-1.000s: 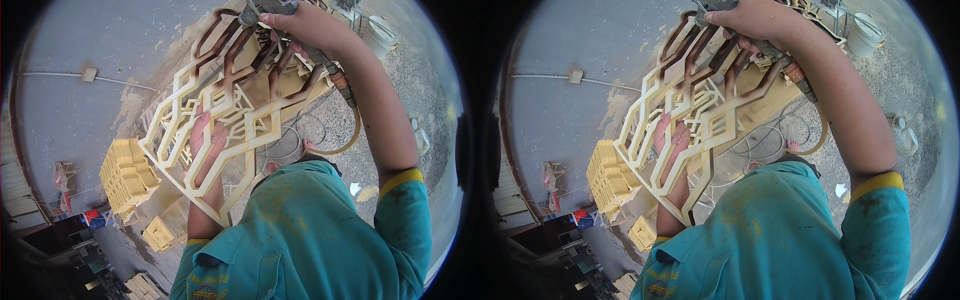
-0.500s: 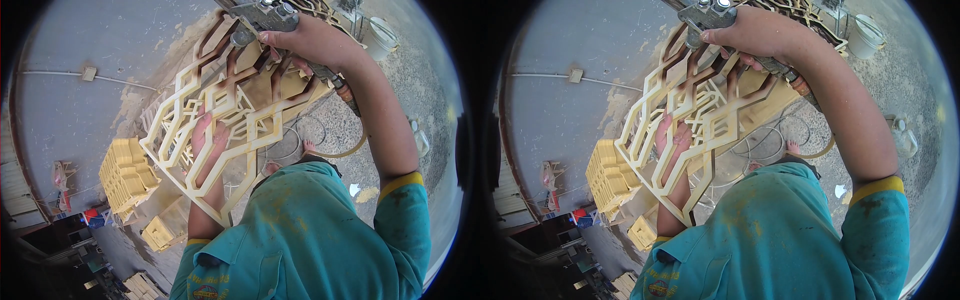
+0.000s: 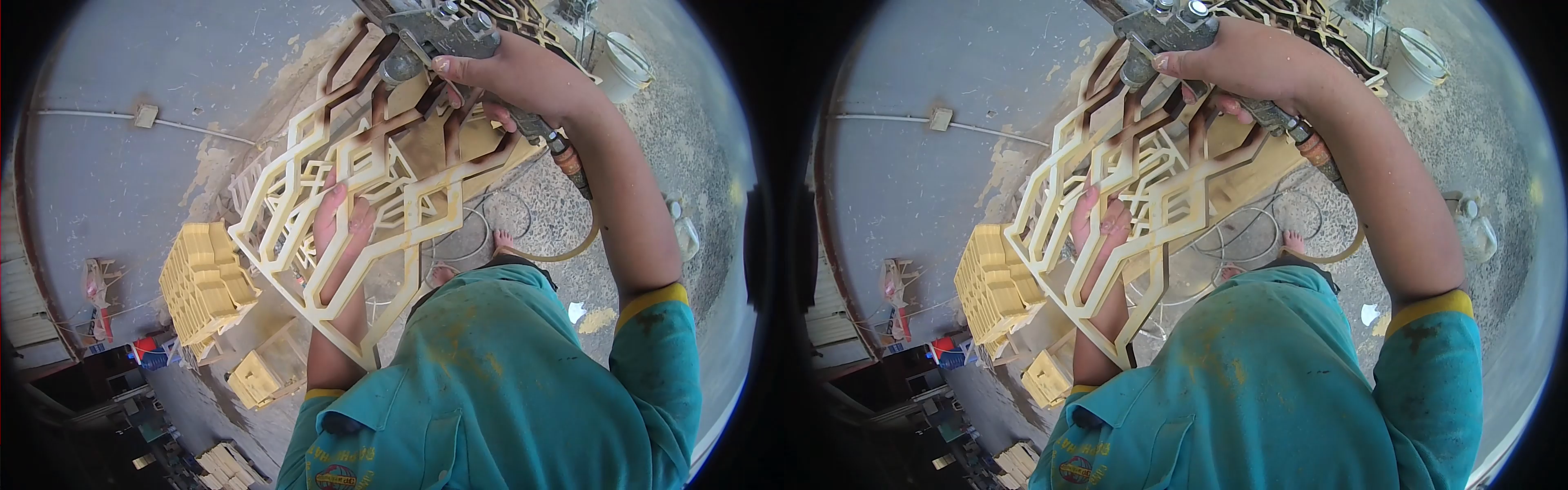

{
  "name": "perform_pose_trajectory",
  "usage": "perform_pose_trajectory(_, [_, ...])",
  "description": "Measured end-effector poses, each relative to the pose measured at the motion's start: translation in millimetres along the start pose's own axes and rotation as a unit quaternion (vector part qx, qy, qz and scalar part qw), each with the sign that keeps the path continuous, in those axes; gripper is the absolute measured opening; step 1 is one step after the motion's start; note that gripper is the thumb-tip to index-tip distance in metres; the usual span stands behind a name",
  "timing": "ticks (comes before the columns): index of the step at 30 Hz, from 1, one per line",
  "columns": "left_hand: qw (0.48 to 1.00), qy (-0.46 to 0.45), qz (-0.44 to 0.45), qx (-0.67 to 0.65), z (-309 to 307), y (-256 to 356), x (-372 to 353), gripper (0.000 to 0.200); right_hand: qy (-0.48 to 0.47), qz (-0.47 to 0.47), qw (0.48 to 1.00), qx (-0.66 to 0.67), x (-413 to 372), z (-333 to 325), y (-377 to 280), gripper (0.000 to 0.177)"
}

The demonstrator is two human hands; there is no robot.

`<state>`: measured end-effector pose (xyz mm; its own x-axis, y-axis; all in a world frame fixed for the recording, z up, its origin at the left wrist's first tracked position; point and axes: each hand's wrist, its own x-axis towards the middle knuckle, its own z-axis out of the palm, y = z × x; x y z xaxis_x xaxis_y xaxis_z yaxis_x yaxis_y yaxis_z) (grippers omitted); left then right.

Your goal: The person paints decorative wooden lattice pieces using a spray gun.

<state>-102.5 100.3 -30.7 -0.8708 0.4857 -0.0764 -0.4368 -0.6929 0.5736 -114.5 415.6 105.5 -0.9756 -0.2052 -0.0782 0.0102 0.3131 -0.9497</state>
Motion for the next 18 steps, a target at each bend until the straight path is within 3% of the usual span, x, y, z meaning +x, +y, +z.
perform_pose_trajectory(5, [1.0,0.006,0.009,-0.008,7.0,1.0,-3.9,0.04,0.014,-0.032,0.998,0.051,-26.2,-2.2,-3.7,0.039])
perform_pose_trajectory(6, [1.0,0.001,0.012,-0.01,5.9,2.0,-4.2,0.04,0.022,-0.003,0.999,0.049,-32.2,-7.2,-5.8,0.035])
perform_pose_trajectory(9, [1.0,-0.007,0.014,-0.022,1.5,5.5,-6.0,0.04,0.091,-0.043,0.986,0.131,-48.9,-12.0,-2.6,0.039])
perform_pose_trajectory(13, [0.998,-0.021,0.026,-0.049,-5.6,8.4,-8.2,0.039,0.172,-0.022,0.965,0.196,-64.8,-20.6,11.1,0.051])
perform_pose_trajectory(14, [0.998,-0.017,0.029,-0.049,-6.9,9.7,-8.3,0.04,0.146,-0.034,0.969,0.196,-67.3,-26.2,16.3,0.052])
perform_pose_trajectory(18, [0.999,0.007,0.049,-0.016,-0.8,14.4,-6.7,0.042,0.173,-0.04,0.942,0.285,-77.1,-25.2,24.4,0.038])
